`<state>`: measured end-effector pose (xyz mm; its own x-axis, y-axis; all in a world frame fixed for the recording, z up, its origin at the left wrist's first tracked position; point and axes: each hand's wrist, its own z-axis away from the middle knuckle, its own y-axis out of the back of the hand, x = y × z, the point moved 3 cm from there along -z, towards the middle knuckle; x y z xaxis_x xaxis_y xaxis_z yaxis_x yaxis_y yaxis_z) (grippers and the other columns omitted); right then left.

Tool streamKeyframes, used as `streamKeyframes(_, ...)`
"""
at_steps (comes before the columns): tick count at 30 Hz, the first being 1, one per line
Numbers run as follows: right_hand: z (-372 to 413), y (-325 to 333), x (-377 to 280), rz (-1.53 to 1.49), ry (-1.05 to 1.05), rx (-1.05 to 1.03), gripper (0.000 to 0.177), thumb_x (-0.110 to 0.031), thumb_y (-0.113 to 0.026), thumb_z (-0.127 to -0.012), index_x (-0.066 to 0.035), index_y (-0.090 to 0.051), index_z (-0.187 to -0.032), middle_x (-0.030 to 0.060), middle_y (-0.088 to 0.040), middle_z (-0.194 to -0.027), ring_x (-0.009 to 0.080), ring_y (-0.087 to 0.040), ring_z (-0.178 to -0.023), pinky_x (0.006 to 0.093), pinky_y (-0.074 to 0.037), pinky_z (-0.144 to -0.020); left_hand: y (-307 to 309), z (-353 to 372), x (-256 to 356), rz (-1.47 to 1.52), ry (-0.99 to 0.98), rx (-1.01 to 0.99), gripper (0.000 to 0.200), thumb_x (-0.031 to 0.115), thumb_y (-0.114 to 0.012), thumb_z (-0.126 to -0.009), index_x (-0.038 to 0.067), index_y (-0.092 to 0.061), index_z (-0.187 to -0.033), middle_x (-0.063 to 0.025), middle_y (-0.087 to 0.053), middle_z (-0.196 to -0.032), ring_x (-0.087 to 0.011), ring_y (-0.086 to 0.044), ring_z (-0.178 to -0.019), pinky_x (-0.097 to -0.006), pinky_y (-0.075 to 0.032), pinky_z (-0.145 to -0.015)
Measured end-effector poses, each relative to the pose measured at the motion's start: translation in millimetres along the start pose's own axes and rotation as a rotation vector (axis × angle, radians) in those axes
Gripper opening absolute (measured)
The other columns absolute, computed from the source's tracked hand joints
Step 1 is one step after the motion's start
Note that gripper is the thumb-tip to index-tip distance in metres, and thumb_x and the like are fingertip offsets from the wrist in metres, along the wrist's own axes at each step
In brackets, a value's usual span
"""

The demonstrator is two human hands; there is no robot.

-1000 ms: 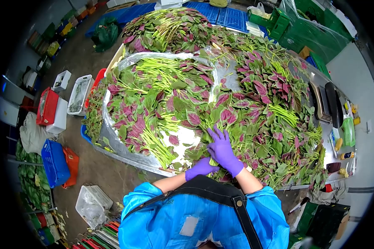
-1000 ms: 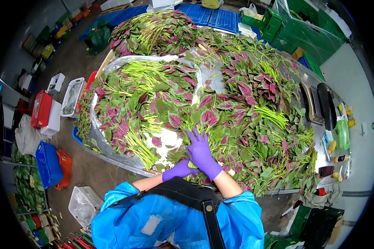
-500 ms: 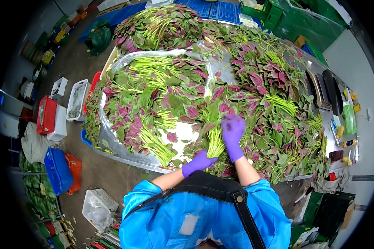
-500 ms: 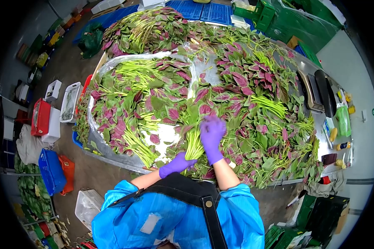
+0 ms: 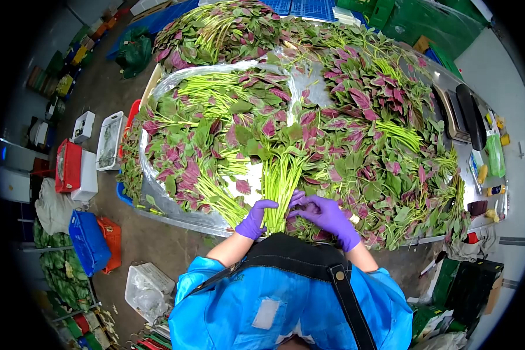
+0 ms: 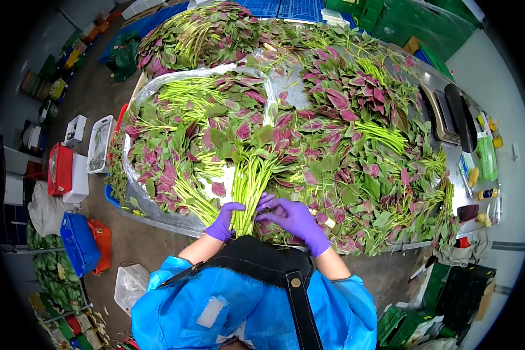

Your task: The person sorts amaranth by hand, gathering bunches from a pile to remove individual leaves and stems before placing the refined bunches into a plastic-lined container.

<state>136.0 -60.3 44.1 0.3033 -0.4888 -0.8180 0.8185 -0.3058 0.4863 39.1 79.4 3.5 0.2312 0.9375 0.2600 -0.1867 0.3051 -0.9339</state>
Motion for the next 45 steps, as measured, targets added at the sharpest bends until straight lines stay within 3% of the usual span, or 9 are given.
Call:
streamKeyframes(5,0.9,-29.8,-15.4,-0.352,0.124,-0.281,0.018,-0.024,-0.063,-0.077,-0.009,-0.060,-0.087,0.0067,-0.057,-0.067,0.0188,-0.056,-0.057,0.0307,-0.046,-0.056,2.7,-5.0,-3.7,-0.069,-0.068,0.009,0.065,0.014,-0.052,-0.070,-0.005,-0.034,-0.129,-0.0217,-0.033,-0.135,-0.0310,-0.029,-0.129,-0.0430,-0.017,-0.109)
streamKeyframes(10,11.9,-3.8,23.3,0.227,0.173,-0.451,0.012,-0.018,-0.064,-0.074,-0.009,-0.060,-0.082,0.0069,-0.058,-0.065,0.0224,-0.057,-0.058,0.0340,-0.047,-0.058,1.3,-4.2,9.1,0.189,-0.080,0.099,0.046,0.004,-0.055,-0.073,-0.001,-0.044,-0.118,-0.0134,-0.058,-0.096,-0.0298,-0.051,-0.106,-0.0485,-0.025,-0.106)
streamKeyframes(12,9.0,11.1,39.9,0.782,-0.087,-0.298,0.012,-0.016,-0.065,-0.071,-0.008,-0.061,-0.079,0.0078,-0.063,-0.074,0.0267,-0.061,-0.069,0.0361,-0.048,-0.065,-21.6,-2.7,16.1,0.012,-0.117,0.259,0.045,0.004,-0.056,-0.073,0.000,-0.045,-0.116,-0.0108,-0.057,-0.088,-0.0271,-0.055,-0.096,-0.0490,-0.028,-0.104)
streamKeyframes(16,12.0,47.9,7.6,0.439,0.098,0.306,0.015,-0.019,-0.067,-0.068,-0.008,-0.065,-0.079,0.0093,-0.065,-0.092,0.0272,-0.061,-0.085,0.0365,-0.049,-0.072,-61.1,-3.2,22.9,-0.323,-0.205,0.157,0.045,0.004,-0.059,-0.071,0.000,-0.045,-0.114,-0.0097,-0.057,-0.083,-0.0243,-0.057,-0.084,-0.0481,-0.040,-0.092)
streamKeyframes(21,-7.3,63.9,11.5,0.047,0.190,0.446,0.073,-0.037,-0.069,-0.070,-0.014,-0.038,-0.131,0.0156,-0.057,-0.113,0.0315,-0.056,-0.101,0.0363,-0.046,-0.084,-67.9,-35.9,21.9,-0.553,-0.307,0.308,0.048,0.006,-0.064,-0.071,-0.001,-0.045,-0.114,-0.0091,-0.059,-0.085,-0.0211,-0.059,-0.082,-0.0312,-0.047,-0.078)
streamKeyframes(26,-17.9,65.3,-27.1,-0.036,-0.031,0.293,0.115,-0.050,-0.073,-0.062,-0.005,-0.001,-0.140,0.0255,-0.054,-0.111,0.0398,-0.052,-0.104,0.0401,-0.041,-0.090,-5.0,-62.8,-25.9,-1.246,-0.189,0.382,0.039,0.003,-0.059,-0.075,-0.003,-0.048,-0.112,-0.0088,-0.059,-0.101,-0.0179,-0.057,-0.091,-0.0305,-0.046,-0.078)
streamKeyframes(28,-21.4,66.1,-33.6,0.065,-0.180,0.201,0.120,-0.048,-0.076,-0.059,-0.004,0.002,-0.139,0.0287,-0.052,-0.111,0.0422,-0.054,-0.098,0.0423,-0.041,-0.088,-31.0,-82.6,-58.8,-1.290,-0.534,0.408,0.040,0.005,-0.062,-0.076,-0.002,-0.049,-0.113,-0.0092,-0.057,-0.104,-0.0182,-0.057,-0.094,-0.0313,-0.045,-0.082)
streamKeyframes(37,-54.2,81.1,5.7,-0.042,0.087,0.436,0.099,-0.021,-0.066,-0.060,-0.012,-0.009,-0.140,0.0256,-0.059,-0.078,0.0374,-0.060,-0.072,0.0416,-0.049,-0.066,-60.3,-120.0,-55.4,-1.065,-0.455,0.300,0.050,0.005,-0.065,-0.075,-0.002,-0.043,-0.119,-0.0091,-0.051,-0.112,-0.0171,-0.050,-0.102,-0.0307,-0.040,-0.088)
streamKeyframes(45,-74.7,182.0,-14.6,-0.481,0.259,0.304,0.081,-0.010,-0.064,-0.062,-0.009,-0.029,-0.136,0.0163,-0.051,-0.121,0.0169,-0.052,-0.104,0.0269,-0.040,-0.091,-77.3,-122.7,-33.5,-1.027,-0.159,0.132,0.064,0.012,-0.065,-0.079,-0.002,-0.030,-0.131,-0.0161,-0.040,-0.129,-0.0216,-0.039,-0.120,-0.0336,-0.030,-0.100)
